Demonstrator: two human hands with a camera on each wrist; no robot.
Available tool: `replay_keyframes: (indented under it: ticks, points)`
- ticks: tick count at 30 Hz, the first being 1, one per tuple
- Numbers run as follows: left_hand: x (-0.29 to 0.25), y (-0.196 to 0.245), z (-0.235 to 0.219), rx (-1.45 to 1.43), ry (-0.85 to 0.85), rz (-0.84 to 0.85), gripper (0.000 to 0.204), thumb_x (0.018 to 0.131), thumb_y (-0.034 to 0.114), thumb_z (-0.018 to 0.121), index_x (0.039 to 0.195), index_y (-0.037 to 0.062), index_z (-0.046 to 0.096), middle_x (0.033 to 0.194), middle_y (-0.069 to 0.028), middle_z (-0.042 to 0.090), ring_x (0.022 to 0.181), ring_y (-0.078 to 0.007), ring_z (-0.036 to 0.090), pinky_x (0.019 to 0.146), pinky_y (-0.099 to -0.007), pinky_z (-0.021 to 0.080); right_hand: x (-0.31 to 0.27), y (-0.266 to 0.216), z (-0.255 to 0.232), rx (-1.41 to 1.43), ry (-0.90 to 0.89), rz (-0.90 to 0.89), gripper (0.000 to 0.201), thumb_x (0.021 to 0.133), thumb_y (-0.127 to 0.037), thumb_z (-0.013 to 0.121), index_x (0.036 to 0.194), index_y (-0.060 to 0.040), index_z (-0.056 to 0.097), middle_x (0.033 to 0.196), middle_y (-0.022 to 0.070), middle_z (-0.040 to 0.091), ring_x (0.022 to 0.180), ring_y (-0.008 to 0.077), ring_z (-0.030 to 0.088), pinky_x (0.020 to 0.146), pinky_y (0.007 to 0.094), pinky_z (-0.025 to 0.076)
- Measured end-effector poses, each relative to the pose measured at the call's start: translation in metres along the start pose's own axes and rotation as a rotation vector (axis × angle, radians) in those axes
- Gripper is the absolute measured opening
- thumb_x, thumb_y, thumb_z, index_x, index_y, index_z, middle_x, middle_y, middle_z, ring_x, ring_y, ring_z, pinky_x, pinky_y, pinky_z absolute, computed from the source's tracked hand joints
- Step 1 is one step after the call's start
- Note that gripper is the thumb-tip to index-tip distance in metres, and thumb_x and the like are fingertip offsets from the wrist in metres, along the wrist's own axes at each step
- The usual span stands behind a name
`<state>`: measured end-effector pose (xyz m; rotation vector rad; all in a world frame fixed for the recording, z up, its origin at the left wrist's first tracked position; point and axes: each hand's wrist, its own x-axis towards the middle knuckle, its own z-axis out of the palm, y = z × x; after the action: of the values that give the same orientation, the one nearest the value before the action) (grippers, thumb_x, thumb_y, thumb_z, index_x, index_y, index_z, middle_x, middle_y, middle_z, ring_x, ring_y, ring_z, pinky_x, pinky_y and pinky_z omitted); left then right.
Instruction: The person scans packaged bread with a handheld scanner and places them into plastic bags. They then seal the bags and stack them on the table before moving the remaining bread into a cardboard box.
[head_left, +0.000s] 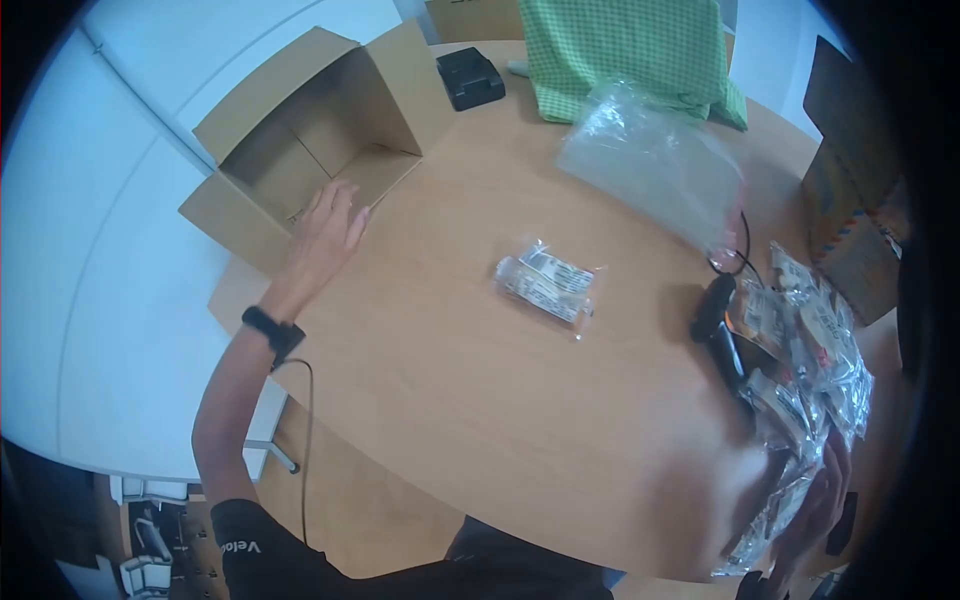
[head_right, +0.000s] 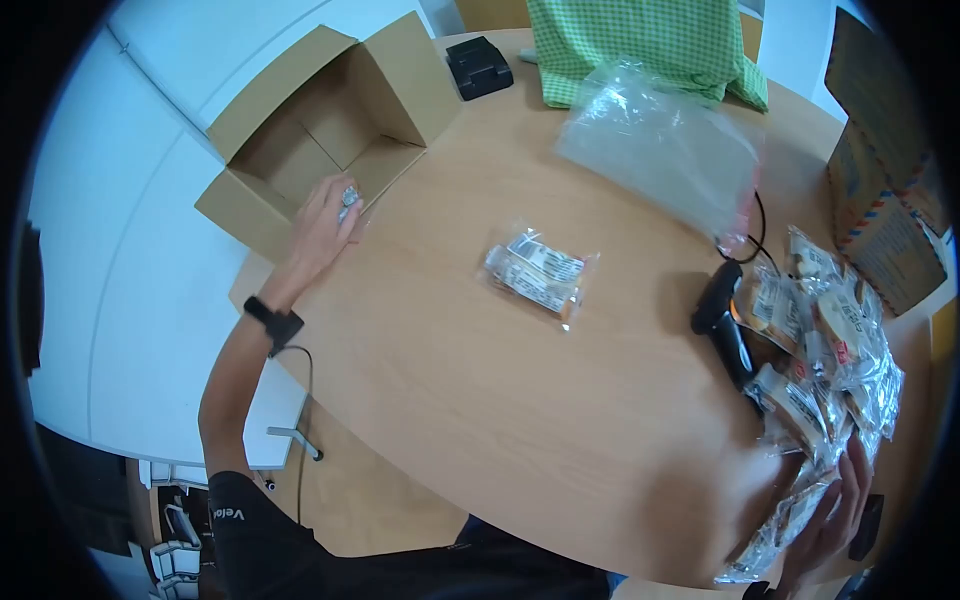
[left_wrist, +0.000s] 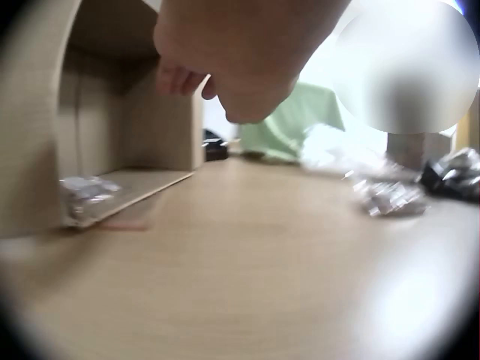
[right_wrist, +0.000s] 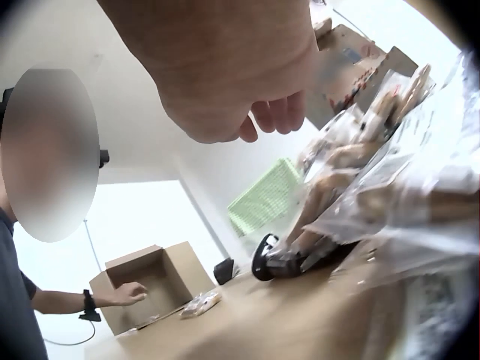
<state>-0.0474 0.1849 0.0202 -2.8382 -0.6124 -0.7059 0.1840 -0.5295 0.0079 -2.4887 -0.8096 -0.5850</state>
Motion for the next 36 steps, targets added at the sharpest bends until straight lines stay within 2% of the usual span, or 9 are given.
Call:
replay_keyframes:
  ticks: [3, 5, 7, 13, 18, 21, 27, 30, 36]
  points:
    - [0.017, -0.057, 0.058, 0.428, -0.113, -0.315, 0.075, 0.096, 0.061, 0.065, 0.143, 0.0022, 0.058, 0.149, -0.0238, 0.058, 0.137, -0.0420, 0.056, 0.111, -0.0465, 0.048, 0.018, -0.052, 0.020, -0.018, -0.071, -0.076, 0.028, 0.099, 0.004, 0.058, 0.125, 0.0008, 0.069, 0.144, 0.0204, 0.064, 0.134, 0.0363, 0.062, 0.115, 0.0474, 0.045]
    - [0.049, -0.078, 0.062, -0.148, -0.381, -0.770, 0.098, 0.090, 0.079, 0.058, 0.158, 0.0087, 0.046, 0.159, -0.0202, 0.050, 0.144, -0.0392, 0.053, 0.115, -0.0470, 0.047, 0.025, -0.078, 0.019, 0.080, -0.195, -0.200, 0.029, 0.090, 0.009, 0.061, 0.117, 0.0024, 0.070, 0.136, 0.0230, 0.067, 0.123, 0.0372, 0.067, 0.105, 0.0457, 0.051]
    - [0.037, -0.150, 0.160, 0.125, -0.337, -0.820, 0.079, 0.090, 0.064, 0.068, 0.149, 0.0130, 0.055, 0.148, -0.0191, 0.059, 0.137, -0.0390, 0.058, 0.109, -0.0471, 0.051, 0.024, -0.091, 0.023, 0.152, -0.143, -0.226, 0.030, 0.082, 0.012, 0.063, 0.110, 0.0039, 0.070, 0.130, 0.0244, 0.069, 0.110, 0.0375, 0.071, 0.093, 0.0447, 0.056]
    - [0.028, -0.002, 0.093, -0.129, -0.225, -0.515, 0.045, 0.082, 0.021, 0.077, 0.123, 0.0084, 0.063, 0.142, -0.0243, 0.059, 0.122, -0.0405, 0.063, 0.105, -0.0452, 0.053, 0.061, -0.159, 0.050, 0.275, -0.465, -0.446, 0.040, 0.084, -0.004, 0.078, 0.124, -0.0032, 0.069, 0.135, 0.0205, 0.066, 0.115, 0.0372, 0.069, 0.090, 0.0444, 0.059]
    - [0.006, 0.138, 0.079, -0.573, -0.051, 0.029, 0.071, 0.081, 0.011, 0.081, 0.146, 0.0092, 0.051, 0.143, -0.0196, 0.057, 0.131, -0.0371, 0.062, 0.108, -0.0456, 0.052, 0.128, -0.228, 0.199, 0.271, -0.246, -0.549, 0.065, 0.089, -0.030, 0.076, 0.139, 0.0048, 0.054, 0.139, 0.0244, 0.060, 0.128, 0.0374, 0.060, 0.099, 0.0488, 0.053]
    - [0.017, 0.176, 0.063, -1.240, -0.559, -0.314, 0.087, 0.084, 0.005, 0.085, 0.158, 0.0051, 0.039, 0.146, -0.0147, 0.058, 0.133, -0.0275, 0.060, 0.106, -0.0390, 0.054, 0.166, -0.234, 0.279, 0.286, -0.513, -0.401, 0.038, 0.074, -0.027, 0.083, 0.101, -0.0002, 0.078, 0.111, 0.0235, 0.073, 0.102, 0.0377, 0.073, 0.081, 0.0484, 0.061]
    - [-0.002, 0.214, 0.043, -1.649, -0.642, -0.401, 0.081, 0.097, 0.008, 0.077, 0.164, 0.0045, 0.031, 0.142, -0.0093, 0.061, 0.124, -0.0168, 0.065, 0.085, -0.0245, 0.056, 0.144, -0.206, 0.175, 0.734, -0.826, 0.137, 0.043, 0.076, -0.031, 0.085, 0.098, 0.0054, 0.077, 0.097, 0.0255, 0.076, 0.100, 0.0382, 0.076, 0.080, 0.0449, 0.060]
    - [0.014, 0.289, -0.034, -1.781, -0.561, -0.023, 0.077, 0.099, 0.006, 0.072, 0.164, 0.0049, 0.031, 0.140, -0.0086, 0.063, 0.121, -0.0145, 0.065, 0.080, -0.0195, 0.053, 0.090, -0.140, 0.068, 0.791, -0.351, 0.032, 0.065, 0.094, -0.039, 0.078, 0.136, 0.0063, 0.058, 0.105, 0.0260, 0.073, 0.092, 0.0392, 0.074, 0.083, 0.0450, 0.059]
    - [0.046, 0.491, -0.033, -1.727, -0.649, 0.754, 0.057, 0.096, 0.010, 0.074, 0.150, 0.0059, 0.054, 0.129, -0.0177, 0.069, 0.127, -0.0217, 0.063, 0.099, -0.0358, 0.055, -0.001, 0.011, -0.047, 0.696, 0.258, 0.655, 0.046, 0.106, -0.024, 0.067, 0.145, -0.0014, 0.057, 0.114, 0.0105, 0.072, 0.096, 0.0145, 0.069, 0.081, 0.0293, 0.055]
